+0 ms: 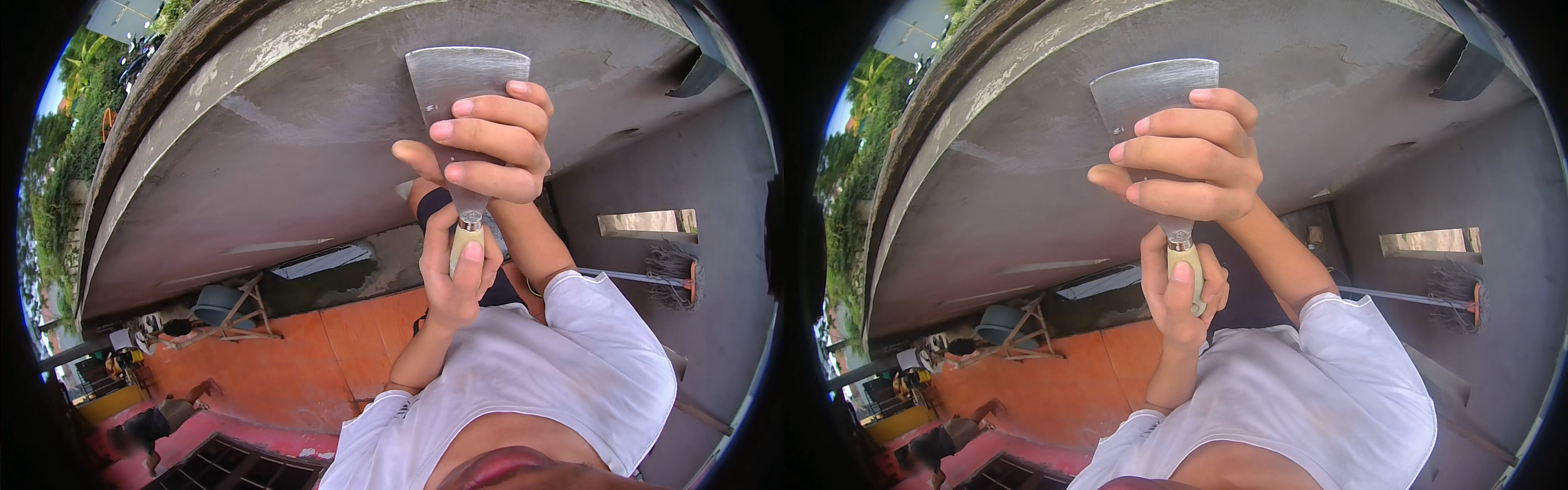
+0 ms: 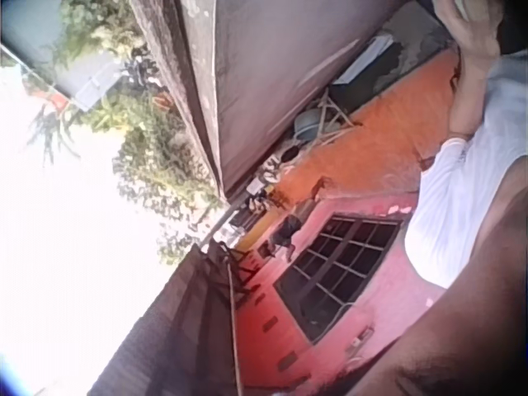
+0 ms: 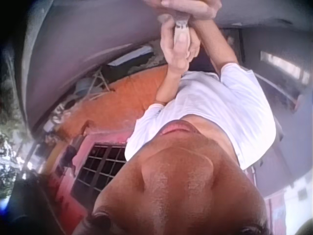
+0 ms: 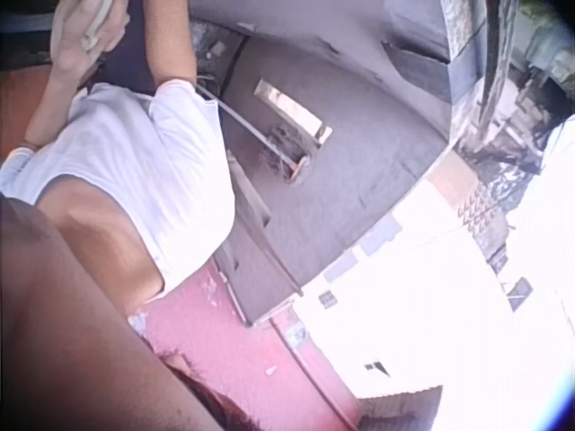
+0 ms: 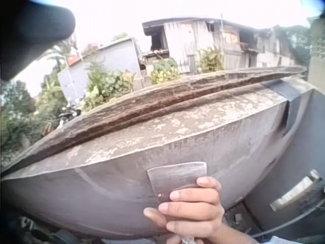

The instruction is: The person uses a metal trowel to smooth a concrete ceiling surface. They repeatedly scrape and level the wet concrete, occasionally touching the surface with their hand to check texture. The work continues across the same ceiling area throughout the clip.

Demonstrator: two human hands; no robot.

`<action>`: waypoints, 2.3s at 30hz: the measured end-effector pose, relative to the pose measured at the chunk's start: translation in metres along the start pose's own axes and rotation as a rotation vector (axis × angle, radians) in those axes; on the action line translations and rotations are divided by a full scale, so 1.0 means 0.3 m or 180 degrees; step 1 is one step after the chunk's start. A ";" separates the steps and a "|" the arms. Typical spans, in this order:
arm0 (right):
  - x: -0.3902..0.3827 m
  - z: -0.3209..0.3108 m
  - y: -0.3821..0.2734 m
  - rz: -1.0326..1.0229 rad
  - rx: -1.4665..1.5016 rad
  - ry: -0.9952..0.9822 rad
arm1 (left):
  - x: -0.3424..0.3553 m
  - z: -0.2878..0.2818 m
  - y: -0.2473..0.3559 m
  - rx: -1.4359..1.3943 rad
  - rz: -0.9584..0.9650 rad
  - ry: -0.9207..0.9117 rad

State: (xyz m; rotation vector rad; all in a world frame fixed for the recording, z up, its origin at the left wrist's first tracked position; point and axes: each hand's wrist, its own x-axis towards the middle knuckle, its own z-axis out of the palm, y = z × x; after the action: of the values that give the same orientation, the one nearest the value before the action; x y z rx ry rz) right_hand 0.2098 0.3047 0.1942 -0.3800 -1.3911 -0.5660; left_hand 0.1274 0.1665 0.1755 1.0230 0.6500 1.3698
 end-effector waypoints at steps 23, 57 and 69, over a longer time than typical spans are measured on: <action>0.019 0.066 0.046 -0.0273 0.0026 0.0437 | -0.006 0.010 0.047 -0.0492 -0.0155 0.0016; 0.009 0.124 -0.001 0.0038 -0.0153 0.0668 | 0.050 -0.082 0.053 0.0068 0.0034 -0.0205; 0.011 0.125 -0.006 0.0138 -0.0101 0.0811 | 0.033 -0.058 0.048 0.0207 0.0038 -0.0067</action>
State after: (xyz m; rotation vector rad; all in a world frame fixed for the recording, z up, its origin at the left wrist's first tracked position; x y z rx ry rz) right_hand 0.1786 0.3239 0.2032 -0.3498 -1.1281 -0.5801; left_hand 0.1068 0.1782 0.1822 1.0935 0.6774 1.3540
